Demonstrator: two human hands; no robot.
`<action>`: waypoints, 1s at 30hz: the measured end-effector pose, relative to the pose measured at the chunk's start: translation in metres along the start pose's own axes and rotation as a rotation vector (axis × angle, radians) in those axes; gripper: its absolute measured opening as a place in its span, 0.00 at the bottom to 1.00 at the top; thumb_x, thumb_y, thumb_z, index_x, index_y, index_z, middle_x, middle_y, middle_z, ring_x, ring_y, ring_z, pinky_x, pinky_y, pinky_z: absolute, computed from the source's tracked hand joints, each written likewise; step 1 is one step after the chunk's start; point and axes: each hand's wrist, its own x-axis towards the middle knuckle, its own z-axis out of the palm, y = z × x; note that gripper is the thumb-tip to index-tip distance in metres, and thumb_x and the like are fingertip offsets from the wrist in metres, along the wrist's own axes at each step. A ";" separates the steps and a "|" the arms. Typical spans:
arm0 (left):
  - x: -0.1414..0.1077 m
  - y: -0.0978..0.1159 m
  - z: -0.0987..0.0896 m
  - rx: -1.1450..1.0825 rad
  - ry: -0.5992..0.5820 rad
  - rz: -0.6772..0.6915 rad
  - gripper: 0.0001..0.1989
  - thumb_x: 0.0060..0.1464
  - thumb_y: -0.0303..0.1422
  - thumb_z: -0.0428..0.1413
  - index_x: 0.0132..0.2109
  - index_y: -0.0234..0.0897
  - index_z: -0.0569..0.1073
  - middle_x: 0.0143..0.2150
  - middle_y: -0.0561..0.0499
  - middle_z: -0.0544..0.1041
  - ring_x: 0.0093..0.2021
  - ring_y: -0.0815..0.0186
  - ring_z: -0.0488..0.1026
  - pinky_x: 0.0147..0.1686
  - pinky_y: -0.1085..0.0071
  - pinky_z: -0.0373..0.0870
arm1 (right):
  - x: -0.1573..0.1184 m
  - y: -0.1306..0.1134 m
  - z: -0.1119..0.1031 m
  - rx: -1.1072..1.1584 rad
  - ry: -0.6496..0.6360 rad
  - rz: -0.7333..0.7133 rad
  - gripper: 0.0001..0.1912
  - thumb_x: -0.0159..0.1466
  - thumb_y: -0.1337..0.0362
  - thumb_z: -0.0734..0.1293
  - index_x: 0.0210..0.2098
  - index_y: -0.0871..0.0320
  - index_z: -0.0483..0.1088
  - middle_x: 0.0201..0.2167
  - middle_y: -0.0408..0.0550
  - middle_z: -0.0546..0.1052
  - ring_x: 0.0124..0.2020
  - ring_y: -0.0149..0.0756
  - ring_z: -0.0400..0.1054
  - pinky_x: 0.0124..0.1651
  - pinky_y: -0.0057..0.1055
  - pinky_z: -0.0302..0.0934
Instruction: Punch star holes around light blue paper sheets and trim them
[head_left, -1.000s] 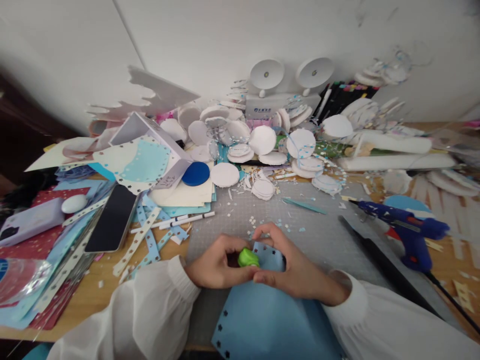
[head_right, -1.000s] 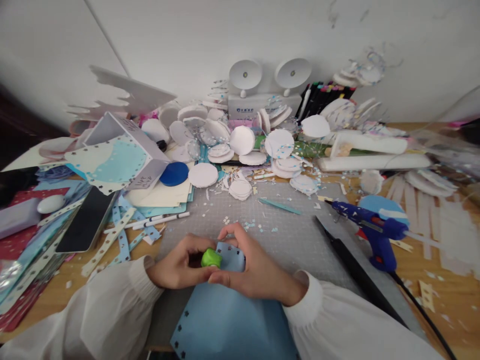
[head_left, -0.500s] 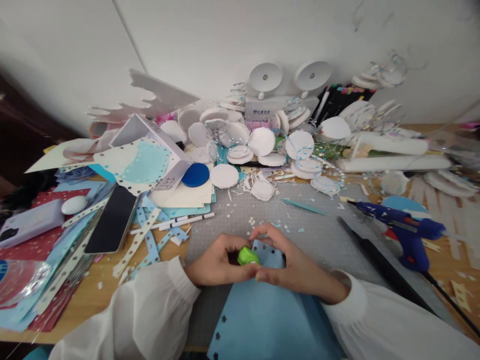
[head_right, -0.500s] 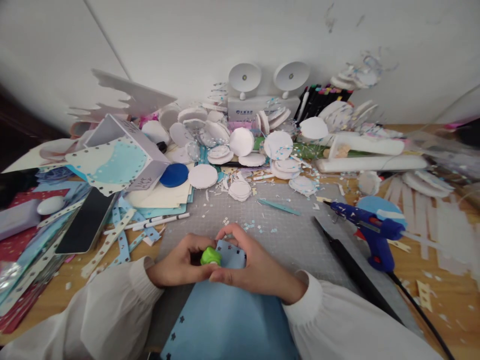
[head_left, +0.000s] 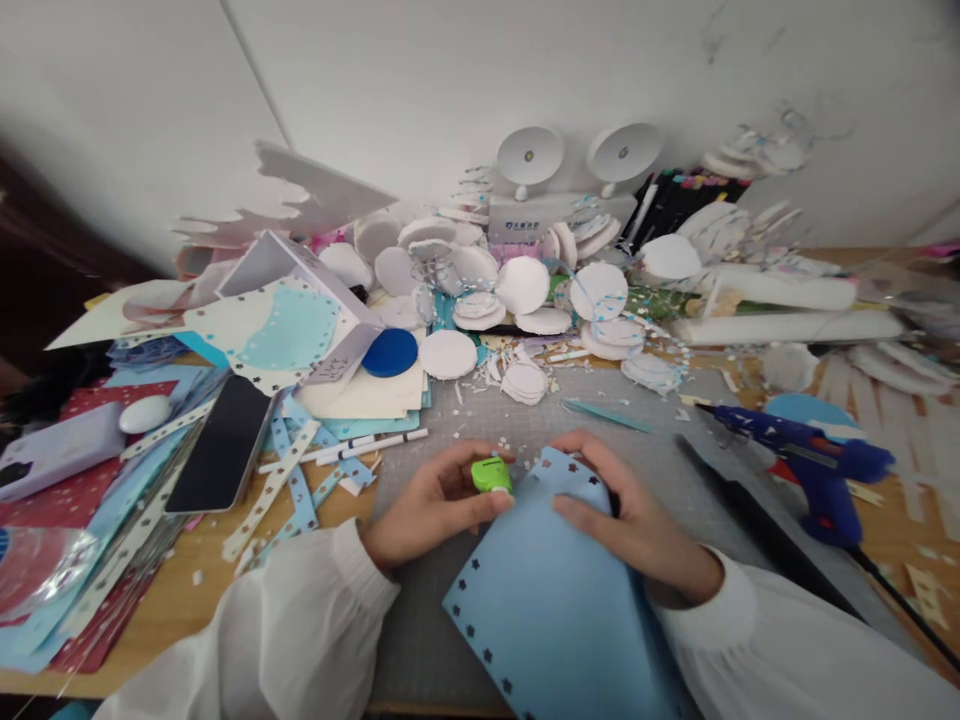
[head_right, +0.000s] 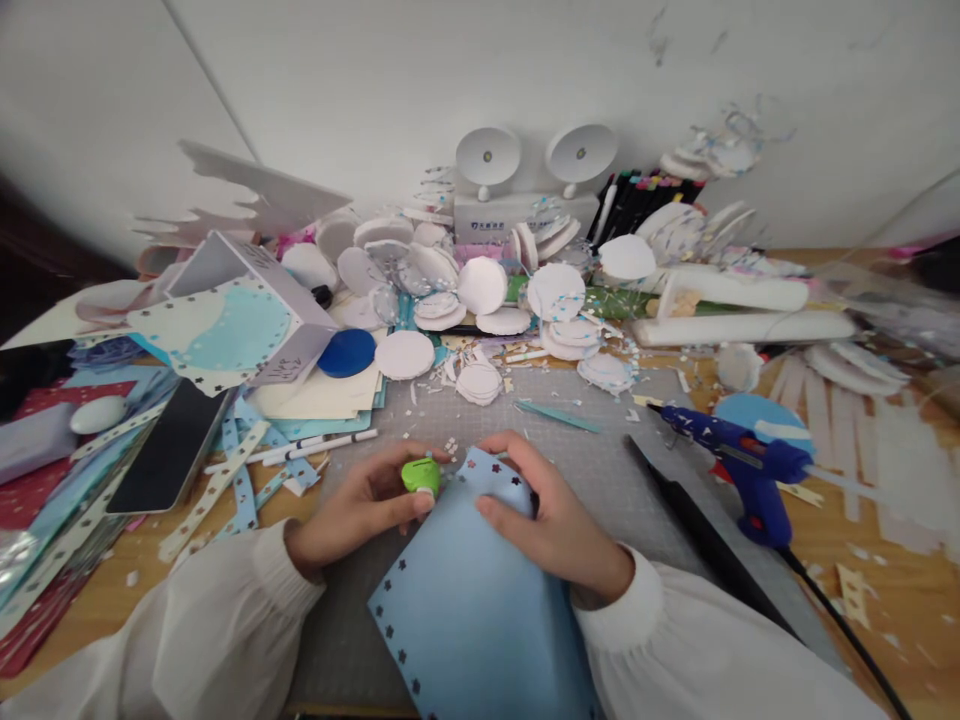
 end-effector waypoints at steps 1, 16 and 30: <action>0.000 -0.001 -0.001 -0.026 0.000 0.011 0.21 0.47 0.36 0.64 0.46 0.36 0.66 0.29 0.55 0.67 0.27 0.72 0.65 0.21 0.79 0.63 | -0.001 -0.001 -0.001 0.010 0.011 0.015 0.14 0.62 0.63 0.63 0.47 0.51 0.59 0.33 0.40 0.68 0.31 0.32 0.64 0.32 0.26 0.60; 0.002 -0.003 -0.002 -0.117 -0.007 0.045 0.20 0.37 0.23 0.68 0.35 0.34 0.65 0.28 0.57 0.73 0.27 0.75 0.70 0.29 0.79 0.66 | 0.000 -0.003 -0.002 0.068 -0.028 0.004 0.13 0.61 0.61 0.65 0.45 0.53 0.63 0.33 0.43 0.70 0.31 0.33 0.65 0.31 0.27 0.60; 0.001 -0.008 -0.003 -0.094 0.042 0.087 0.22 0.30 0.21 0.70 0.29 0.32 0.64 0.27 0.55 0.76 0.27 0.72 0.72 0.28 0.77 0.68 | 0.006 -0.002 0.000 0.064 -0.254 -0.104 0.09 0.63 0.64 0.63 0.43 0.56 0.70 0.37 0.47 0.75 0.39 0.36 0.69 0.42 0.31 0.62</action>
